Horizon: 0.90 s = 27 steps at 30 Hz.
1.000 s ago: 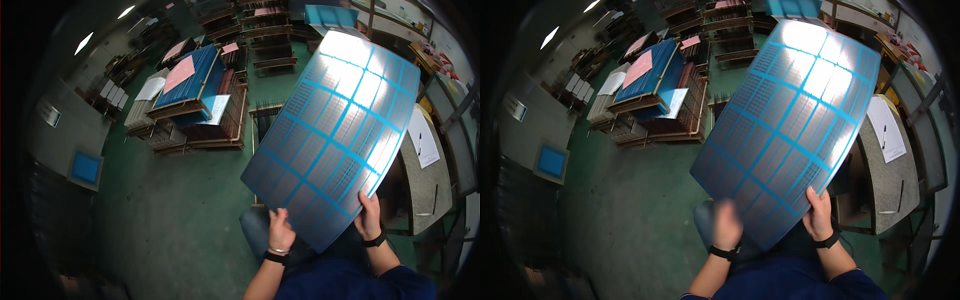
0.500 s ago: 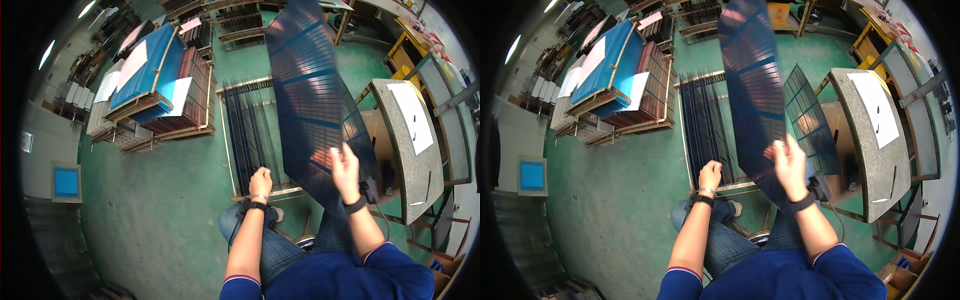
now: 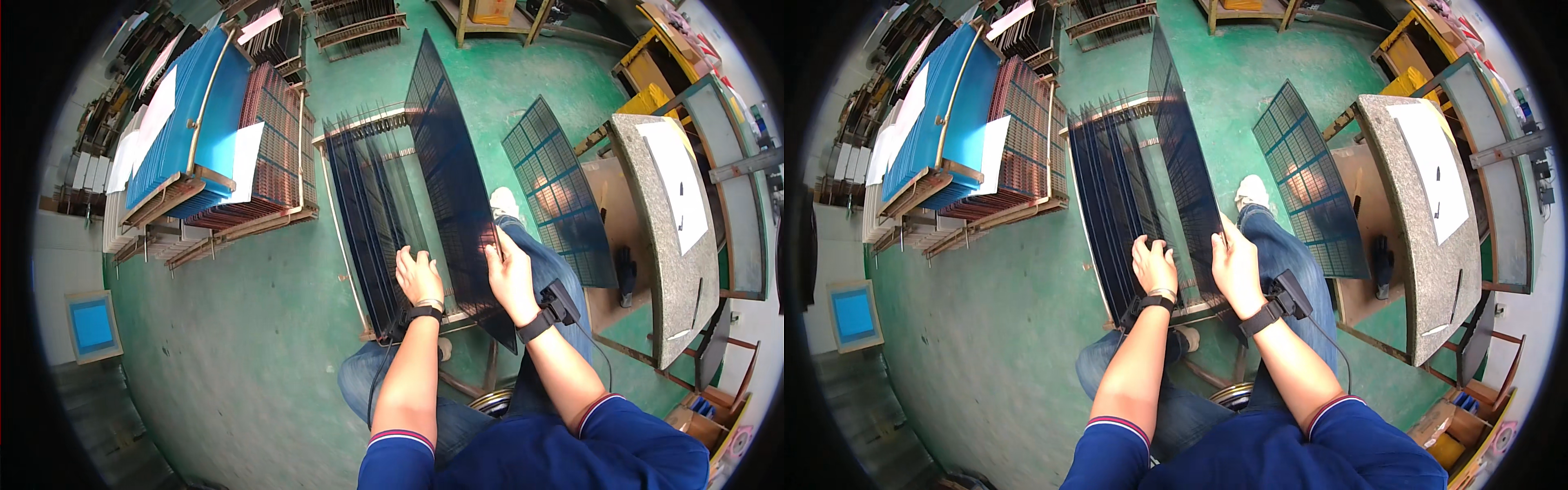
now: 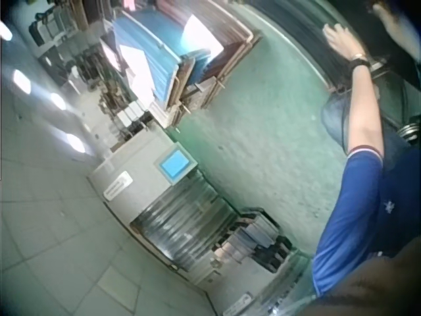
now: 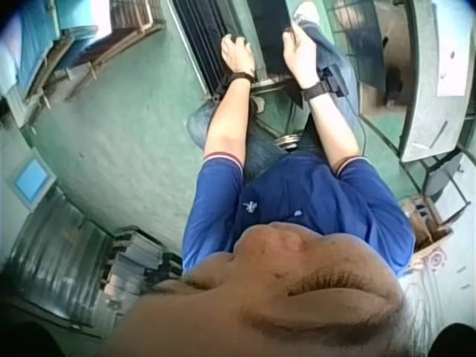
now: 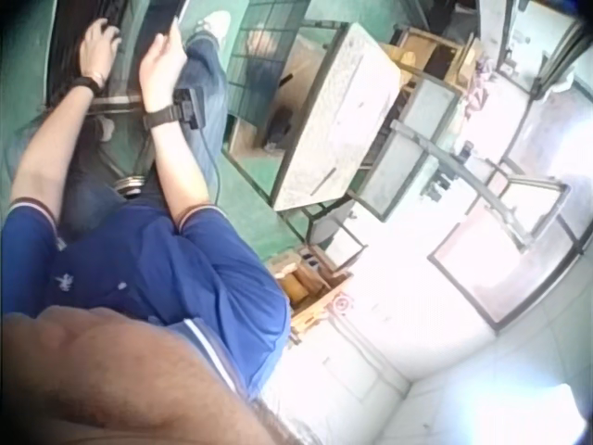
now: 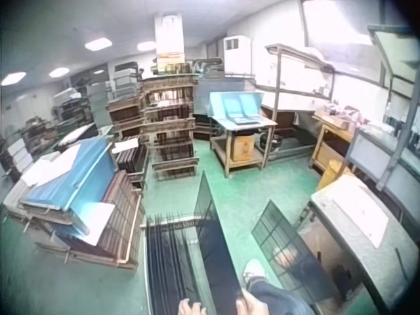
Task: Picking up thin blue metal sheets from a stack and inserting them into a specialized vertical rack.
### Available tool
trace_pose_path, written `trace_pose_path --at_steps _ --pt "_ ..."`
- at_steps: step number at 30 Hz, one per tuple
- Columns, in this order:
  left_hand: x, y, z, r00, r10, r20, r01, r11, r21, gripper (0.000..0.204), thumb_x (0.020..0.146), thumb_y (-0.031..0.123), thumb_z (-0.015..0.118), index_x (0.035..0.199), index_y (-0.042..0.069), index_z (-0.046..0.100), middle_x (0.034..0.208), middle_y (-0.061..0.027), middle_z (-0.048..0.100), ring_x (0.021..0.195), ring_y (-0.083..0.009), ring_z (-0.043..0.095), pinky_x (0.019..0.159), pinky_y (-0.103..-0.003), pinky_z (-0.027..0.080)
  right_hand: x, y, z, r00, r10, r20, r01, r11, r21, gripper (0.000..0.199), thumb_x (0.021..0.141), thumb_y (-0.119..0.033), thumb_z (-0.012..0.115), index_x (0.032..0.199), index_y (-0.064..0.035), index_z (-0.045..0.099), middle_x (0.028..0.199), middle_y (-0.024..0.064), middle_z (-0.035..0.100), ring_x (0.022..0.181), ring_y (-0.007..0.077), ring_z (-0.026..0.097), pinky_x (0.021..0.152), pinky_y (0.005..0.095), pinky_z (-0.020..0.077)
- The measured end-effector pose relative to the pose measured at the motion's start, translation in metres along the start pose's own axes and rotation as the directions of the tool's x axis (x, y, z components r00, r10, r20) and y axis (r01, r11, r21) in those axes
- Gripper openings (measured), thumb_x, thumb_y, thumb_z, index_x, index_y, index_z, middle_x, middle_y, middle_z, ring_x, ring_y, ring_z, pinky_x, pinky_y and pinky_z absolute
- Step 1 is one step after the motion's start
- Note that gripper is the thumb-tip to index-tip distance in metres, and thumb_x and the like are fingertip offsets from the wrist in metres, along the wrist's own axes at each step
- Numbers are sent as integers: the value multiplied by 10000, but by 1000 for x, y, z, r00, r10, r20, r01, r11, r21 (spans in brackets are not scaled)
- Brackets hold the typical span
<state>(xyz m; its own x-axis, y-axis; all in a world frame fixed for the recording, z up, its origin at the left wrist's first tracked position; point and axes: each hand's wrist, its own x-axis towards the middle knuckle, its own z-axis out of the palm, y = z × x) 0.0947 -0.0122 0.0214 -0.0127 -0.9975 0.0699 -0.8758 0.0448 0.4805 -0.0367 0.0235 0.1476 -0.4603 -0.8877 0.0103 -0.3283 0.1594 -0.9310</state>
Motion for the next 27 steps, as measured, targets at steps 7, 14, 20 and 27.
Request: trace_pose_path --at_steps 7,14,20,27 --pt "-2 -2 1 997 46 66 -50 997 52 177 818 194 619 948 74 634 1460 -125 278 1325 -333 280 1026 -478 308 12 11 6 994 -109 -6 109 994 -2 357 865 34 485 1220 74 491 1098 244 609 1034 216 609 857 280 463" --pt "1 0 -4 986 32 165 -57 988 144 249 821 279 620 912 47 621 1505 -103 192 1361 -342 206 1028 -546 281 -3 -10 5 999 -2 46 1 1000 20 403 859 64 470 1262 62 457 1154 235 587 1108 219 569 905 279 439" --pt "-4 4 2 978 -2 208 -52 965 258 294 762 297 677 913 49 634 1519 -119 129 1379 -356 149 1042 -575 230 21 12 17 994 53 97 -56 998 27 419 844 43 475 1263 28 471 1167 245 567 1112 314 559 927 314 434" --pt "-2 3 8 980 8 199 -49 978 201 195 757 231 645 818 47 672 1524 -119 123 1385 -359 133 1050 -565 215 23 53 68 987 77 140 -49 980 -193 467 824 45 488 1286 -14 462 879 291 574 804 408 592 703 400 487"
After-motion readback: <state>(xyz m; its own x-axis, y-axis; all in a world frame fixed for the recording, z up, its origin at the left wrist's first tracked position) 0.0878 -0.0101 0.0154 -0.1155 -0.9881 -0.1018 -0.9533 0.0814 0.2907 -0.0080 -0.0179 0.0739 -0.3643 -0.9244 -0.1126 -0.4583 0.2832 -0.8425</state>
